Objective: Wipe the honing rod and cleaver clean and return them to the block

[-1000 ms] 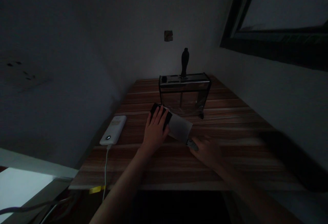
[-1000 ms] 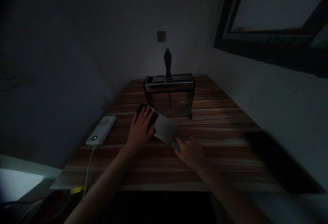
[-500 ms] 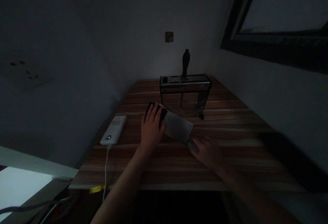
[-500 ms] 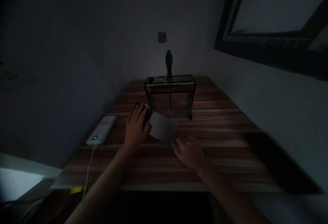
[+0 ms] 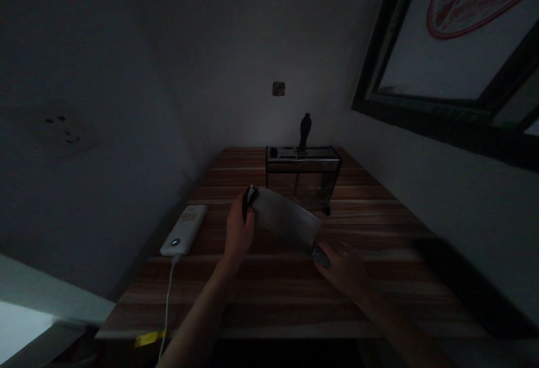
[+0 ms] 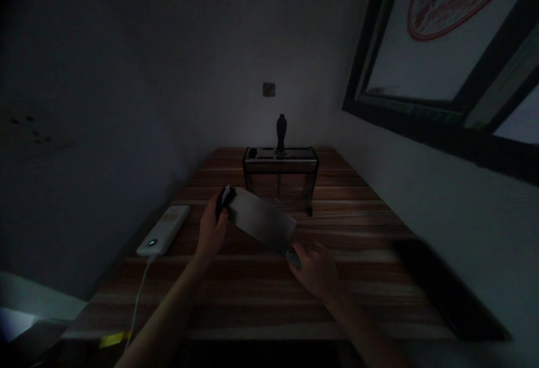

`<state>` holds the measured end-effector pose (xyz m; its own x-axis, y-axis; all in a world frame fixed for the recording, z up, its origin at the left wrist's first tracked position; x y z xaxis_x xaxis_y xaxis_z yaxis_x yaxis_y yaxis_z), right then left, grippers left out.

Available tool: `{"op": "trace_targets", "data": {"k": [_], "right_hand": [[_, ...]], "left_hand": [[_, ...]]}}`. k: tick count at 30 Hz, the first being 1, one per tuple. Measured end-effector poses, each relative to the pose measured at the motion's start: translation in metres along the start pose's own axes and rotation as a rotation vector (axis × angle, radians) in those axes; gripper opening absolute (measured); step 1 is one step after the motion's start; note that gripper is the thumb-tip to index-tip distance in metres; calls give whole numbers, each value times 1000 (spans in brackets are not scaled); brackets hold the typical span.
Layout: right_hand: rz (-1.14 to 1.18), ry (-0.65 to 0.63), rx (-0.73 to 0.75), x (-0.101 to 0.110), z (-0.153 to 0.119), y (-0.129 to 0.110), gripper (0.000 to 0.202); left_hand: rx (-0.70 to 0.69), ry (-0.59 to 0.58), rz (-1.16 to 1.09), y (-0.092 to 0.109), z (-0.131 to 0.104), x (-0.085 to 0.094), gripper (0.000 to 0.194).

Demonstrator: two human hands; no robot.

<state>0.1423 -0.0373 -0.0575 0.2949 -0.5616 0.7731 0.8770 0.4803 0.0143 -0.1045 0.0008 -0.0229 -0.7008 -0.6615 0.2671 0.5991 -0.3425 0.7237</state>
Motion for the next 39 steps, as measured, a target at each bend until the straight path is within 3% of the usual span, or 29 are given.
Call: {"op": "trace_targets", "data": {"k": [5,9,12,15,17,19,26,31,39], "right_hand": [[8,121,-30,11,-15,18,25],[-61,254,-8,31,-30,38,22],[-160,344,-1,51,-34,53,19],[-186,404,8,70,-30,66,20],[-201,453,7,81,-25,74,19],[-218,502,-2,90,-19,83,20],[-291,549,-70,123,28,121,30],[-443,380,-239,163,85,133,36],[-754,133,-196,218,165,136,38]], "left_hand": [[90,72,-66,-2,1,2,42],[-89,-47,-45,11,-8,-3,47],[-295,-242,34,23,-23,-12,58],[-492,-563,83,31,-45,-23,59],[-582,-775,66,33,-58,-28,55],[-618,-884,39,34,-66,-30,51],[-598,-912,31,32,-68,-29,46],[-599,-891,-10,33,-70,-30,44],[-601,-916,-22,33,-70,-32,44]]}}
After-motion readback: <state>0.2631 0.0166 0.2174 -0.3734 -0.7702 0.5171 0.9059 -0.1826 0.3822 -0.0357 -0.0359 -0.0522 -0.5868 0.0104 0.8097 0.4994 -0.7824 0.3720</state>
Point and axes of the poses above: each hand's wrist, its own z-axis towards the middle knuckle, its own x-axis out of the back of the hand, y = z × x, the point moved 1 cm from there along z, towards the middle knuckle, and after that the axes turned 12 degrees about y, right-handed, at the moved point
